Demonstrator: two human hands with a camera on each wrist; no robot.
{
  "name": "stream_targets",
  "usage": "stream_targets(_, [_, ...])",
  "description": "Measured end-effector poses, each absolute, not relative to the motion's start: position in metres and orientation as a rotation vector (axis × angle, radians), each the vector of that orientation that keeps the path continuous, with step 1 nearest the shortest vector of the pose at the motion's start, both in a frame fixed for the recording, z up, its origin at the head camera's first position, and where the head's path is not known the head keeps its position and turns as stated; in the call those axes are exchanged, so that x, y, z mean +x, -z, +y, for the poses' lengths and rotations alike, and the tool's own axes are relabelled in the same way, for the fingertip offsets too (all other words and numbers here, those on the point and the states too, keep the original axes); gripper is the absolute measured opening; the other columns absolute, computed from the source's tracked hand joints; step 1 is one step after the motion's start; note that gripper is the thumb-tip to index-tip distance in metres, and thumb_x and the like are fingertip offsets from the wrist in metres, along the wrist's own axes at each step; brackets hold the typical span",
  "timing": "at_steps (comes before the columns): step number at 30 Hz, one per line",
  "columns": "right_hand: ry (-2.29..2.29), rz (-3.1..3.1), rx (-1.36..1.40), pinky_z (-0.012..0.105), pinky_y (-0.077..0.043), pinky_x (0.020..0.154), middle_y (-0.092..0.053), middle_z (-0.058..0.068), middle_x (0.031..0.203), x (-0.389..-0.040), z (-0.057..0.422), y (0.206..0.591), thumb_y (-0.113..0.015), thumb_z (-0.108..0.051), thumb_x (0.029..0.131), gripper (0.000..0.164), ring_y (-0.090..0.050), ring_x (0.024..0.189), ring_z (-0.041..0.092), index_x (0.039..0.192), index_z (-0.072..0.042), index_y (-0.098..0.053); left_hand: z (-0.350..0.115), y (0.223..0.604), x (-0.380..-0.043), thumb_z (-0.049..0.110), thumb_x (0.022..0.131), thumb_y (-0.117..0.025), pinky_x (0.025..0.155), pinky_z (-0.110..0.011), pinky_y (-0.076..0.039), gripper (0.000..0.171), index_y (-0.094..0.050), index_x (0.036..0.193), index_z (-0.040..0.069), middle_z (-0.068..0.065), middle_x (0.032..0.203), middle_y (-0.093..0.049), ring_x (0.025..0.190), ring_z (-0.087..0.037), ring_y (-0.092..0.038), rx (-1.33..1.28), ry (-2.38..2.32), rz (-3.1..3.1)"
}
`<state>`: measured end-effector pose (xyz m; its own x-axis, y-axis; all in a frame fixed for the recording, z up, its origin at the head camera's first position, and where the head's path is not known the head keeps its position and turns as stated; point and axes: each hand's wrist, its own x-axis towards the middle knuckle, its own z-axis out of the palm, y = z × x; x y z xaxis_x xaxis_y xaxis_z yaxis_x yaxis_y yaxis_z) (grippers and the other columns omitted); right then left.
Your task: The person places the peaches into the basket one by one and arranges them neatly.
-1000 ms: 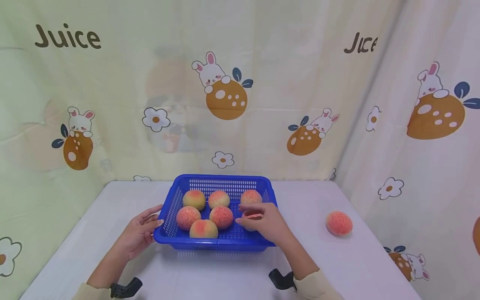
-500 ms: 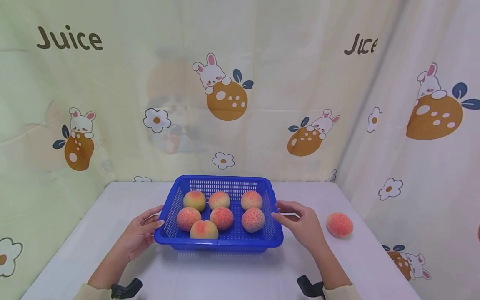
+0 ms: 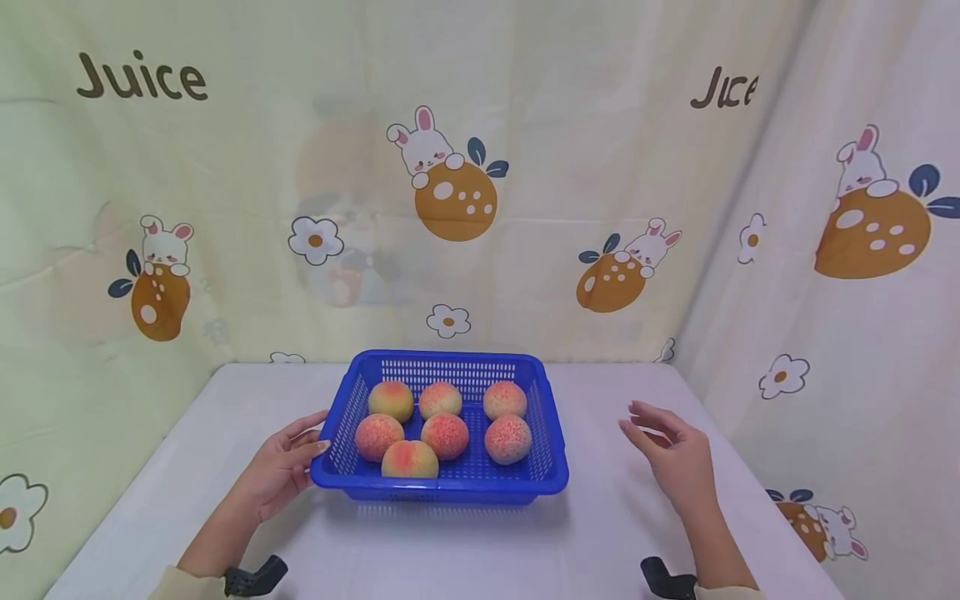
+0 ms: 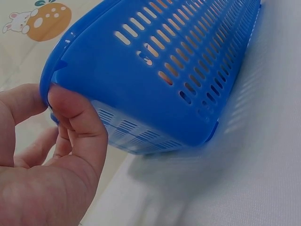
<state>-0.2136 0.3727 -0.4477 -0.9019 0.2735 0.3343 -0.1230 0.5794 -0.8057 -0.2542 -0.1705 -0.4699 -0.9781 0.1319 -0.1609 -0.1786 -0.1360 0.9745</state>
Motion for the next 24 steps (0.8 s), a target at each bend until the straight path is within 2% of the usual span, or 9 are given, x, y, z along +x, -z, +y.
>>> stream_targets(4, [-1.294,-2.351,-0.176,0.003,-0.051,0.078,-0.071,-0.02,0.119,-0.213,0.39,0.45,-0.074,-0.04,0.094,0.054,-0.059,0.099,-0.017,0.138,-0.011,-0.064,-0.171,0.47,-0.254,0.012,0.099,-0.067,0.088,-0.034,-0.063,0.065,-0.038,0.157,0.015,-0.014,0.135,-0.062,0.109,-0.025,-0.073,-0.054,-2.226,1.915])
stream_targets(7, [-1.272,-2.338,-0.243,-0.001,-0.047,0.08,-0.069,-0.024,0.119,-0.213,0.4,0.452,-0.073,-0.042,0.094,0.055,-0.057,0.1,-0.018,0.139,-0.012,-0.064,-0.17,0.47,-0.254,0.012,0.099,-0.067,0.088,-0.034,-0.062,0.065,-0.038,0.157,0.016,-0.015,0.135,-0.062,0.109,-0.025,-0.073,-0.054,-2.226,1.92])
stream_targets(13, [-1.241,-2.343,-0.406,-0.002,-0.046,0.077,-0.071,-0.009,0.128,-0.213,0.414,0.458,-0.071,-0.05,0.093,0.058,-0.052,0.097,-0.019,0.138,-0.014,-0.064,-0.171,0.47,-0.255,0.012,0.099,-0.067,0.088,-0.034,-0.063,0.064,-0.039,0.157,0.015,-0.015,0.133,-0.062,0.108,-0.025,-0.072,-0.058,-2.221,1.919])
stream_targets(18, [-1.271,-2.28,-0.517,-0.001,-0.047,0.075,-0.07,-0.011,0.13,-0.216,0.423,0.465,-0.074,-0.05,0.091,0.059,-0.054,0.096,-0.019,0.138,-0.014,-0.065,-0.17,0.47,-0.255,0.012,0.099,-0.067,0.088,-0.036,-0.063,0.064,-0.039,0.157,0.015,-0.019,0.138,-0.06,0.11,-0.026,-0.072,-0.049,-2.219,1.931])
stream_targets(21, [-1.257,-2.269,-0.585,0.004,-0.05,0.085,-0.066,-0.007,0.139,-0.219,0.426,0.469,-0.074,-0.05,0.091,0.059,-0.063,0.115,0.0,0.138,-0.016,-0.065,-0.17,0.47,-0.255,0.013,0.099,-0.068,0.089,-0.036,-0.062,0.064,-0.039,0.157,0.016,-0.019,0.138,-0.059,0.111,-0.027,-0.072,-0.054,-2.217,1.938])
stream_targets(24, [-1.229,-2.289,-0.643,0.023,-0.05,0.107,-0.057,0.003,0.151,-0.222,0.428,0.471,-0.071,-0.051,0.093,0.06,-0.054,0.138,0.024,0.141,-0.016,-0.063,-0.17,0.47,-0.255,0.013,0.099,-0.068,0.089,-0.036,-0.062,0.064,-0.04,0.156,0.016,-0.018,0.137,-0.06,0.111,-0.027,-0.072,-0.059,-2.218,1.937])
